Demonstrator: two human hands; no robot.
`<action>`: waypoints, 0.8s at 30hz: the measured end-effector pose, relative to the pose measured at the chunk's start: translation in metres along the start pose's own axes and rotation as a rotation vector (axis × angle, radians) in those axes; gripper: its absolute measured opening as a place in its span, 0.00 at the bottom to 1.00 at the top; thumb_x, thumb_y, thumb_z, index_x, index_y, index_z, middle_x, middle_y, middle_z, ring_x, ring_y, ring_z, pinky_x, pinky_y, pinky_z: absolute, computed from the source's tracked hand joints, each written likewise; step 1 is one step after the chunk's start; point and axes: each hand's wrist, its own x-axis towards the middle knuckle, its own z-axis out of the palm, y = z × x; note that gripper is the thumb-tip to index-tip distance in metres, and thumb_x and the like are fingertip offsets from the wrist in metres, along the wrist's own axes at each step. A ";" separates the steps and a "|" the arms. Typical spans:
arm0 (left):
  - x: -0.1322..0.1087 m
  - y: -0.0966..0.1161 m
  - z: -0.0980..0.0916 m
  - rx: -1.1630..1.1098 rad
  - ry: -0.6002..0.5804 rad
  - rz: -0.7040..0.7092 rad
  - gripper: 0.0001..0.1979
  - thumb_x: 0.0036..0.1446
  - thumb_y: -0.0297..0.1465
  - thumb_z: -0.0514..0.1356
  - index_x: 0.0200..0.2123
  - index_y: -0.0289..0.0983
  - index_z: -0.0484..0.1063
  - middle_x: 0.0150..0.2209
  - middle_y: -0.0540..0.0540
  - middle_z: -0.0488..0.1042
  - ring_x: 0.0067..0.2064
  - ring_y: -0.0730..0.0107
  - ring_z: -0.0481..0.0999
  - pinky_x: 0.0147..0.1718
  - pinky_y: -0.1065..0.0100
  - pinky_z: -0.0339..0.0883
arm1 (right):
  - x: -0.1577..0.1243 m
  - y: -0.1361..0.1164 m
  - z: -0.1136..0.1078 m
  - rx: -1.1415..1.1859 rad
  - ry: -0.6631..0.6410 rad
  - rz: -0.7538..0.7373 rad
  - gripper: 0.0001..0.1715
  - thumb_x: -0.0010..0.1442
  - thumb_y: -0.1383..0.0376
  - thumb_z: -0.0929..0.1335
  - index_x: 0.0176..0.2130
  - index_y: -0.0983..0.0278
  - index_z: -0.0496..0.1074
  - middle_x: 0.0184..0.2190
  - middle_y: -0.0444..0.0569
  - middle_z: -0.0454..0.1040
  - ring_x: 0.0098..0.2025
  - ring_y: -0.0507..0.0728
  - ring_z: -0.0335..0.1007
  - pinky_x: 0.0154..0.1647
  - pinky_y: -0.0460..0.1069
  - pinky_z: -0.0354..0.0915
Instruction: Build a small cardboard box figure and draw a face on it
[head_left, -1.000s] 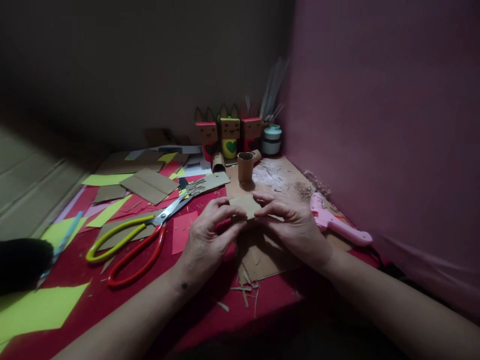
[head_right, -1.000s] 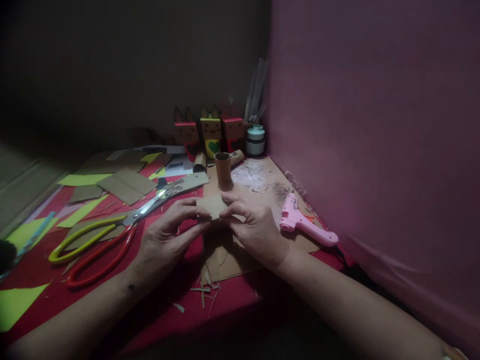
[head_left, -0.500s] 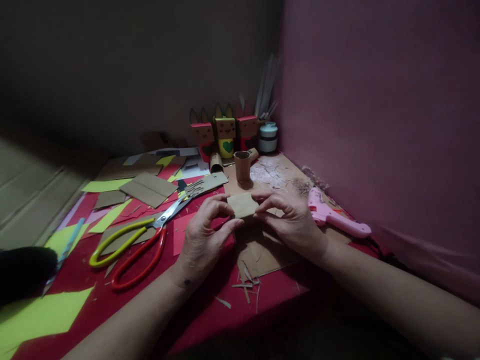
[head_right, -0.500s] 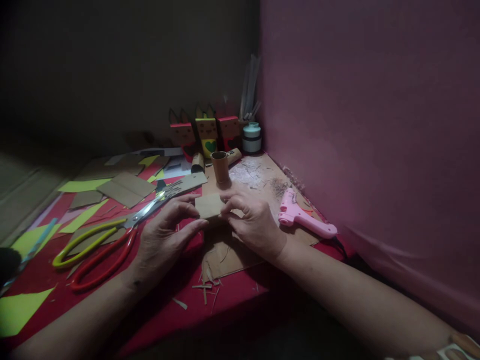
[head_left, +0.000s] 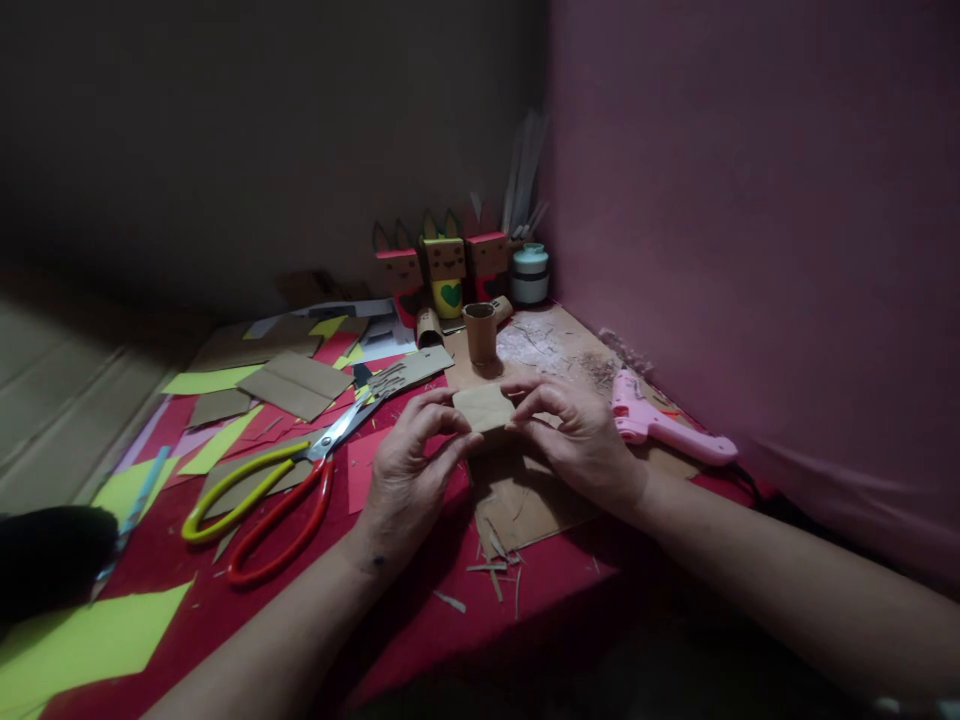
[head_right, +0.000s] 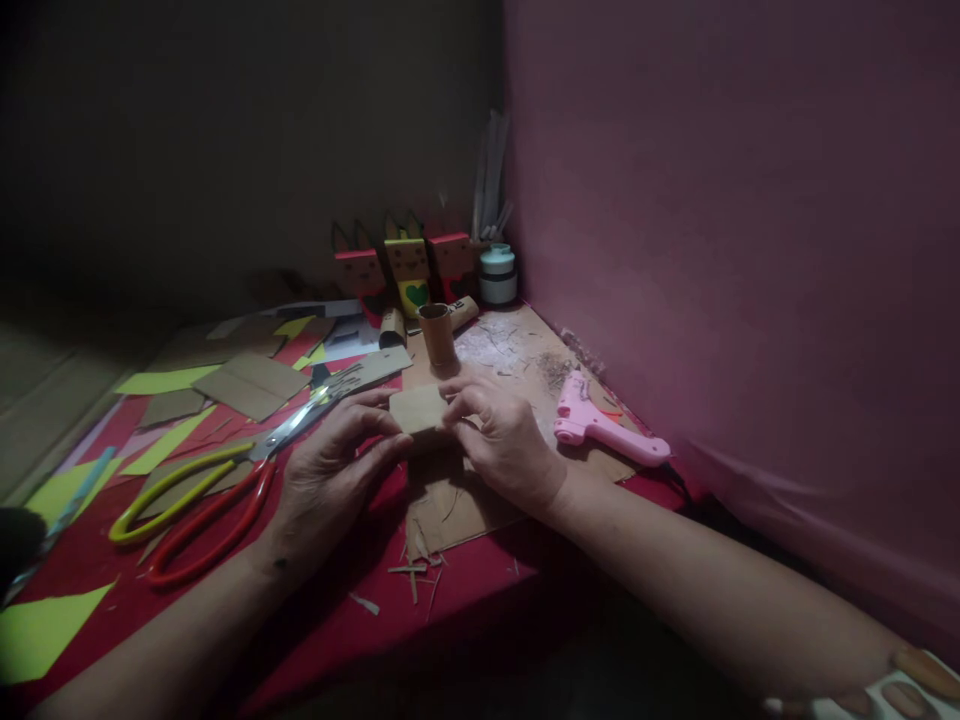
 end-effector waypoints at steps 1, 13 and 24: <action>0.000 0.000 0.000 -0.015 0.001 -0.019 0.04 0.56 0.30 0.65 0.30 0.40 0.73 0.45 0.45 0.75 0.55 0.58 0.73 0.55 0.59 0.65 | 0.000 -0.001 0.000 0.015 -0.001 0.020 0.08 0.60 0.69 0.70 0.29 0.60 0.72 0.46 0.54 0.80 0.51 0.61 0.76 0.55 0.62 0.69; 0.012 0.010 -0.009 -0.162 0.026 -0.289 0.14 0.57 0.42 0.65 0.40 0.38 0.74 0.36 0.49 0.76 0.37 0.67 0.75 0.38 0.67 0.71 | 0.012 -0.001 0.000 0.621 -0.230 0.541 0.30 0.48 0.64 0.77 0.50 0.60 0.69 0.40 0.48 0.75 0.35 0.55 0.74 0.32 0.50 0.72; 0.013 0.006 -0.006 -0.386 -0.183 -0.396 0.22 0.62 0.46 0.58 0.49 0.34 0.71 0.33 0.47 0.75 0.27 0.69 0.74 0.25 0.67 0.70 | 0.016 -0.002 -0.002 0.786 -0.115 0.602 0.23 0.47 0.63 0.78 0.43 0.63 0.74 0.46 0.53 0.74 0.34 0.55 0.71 0.22 0.47 0.68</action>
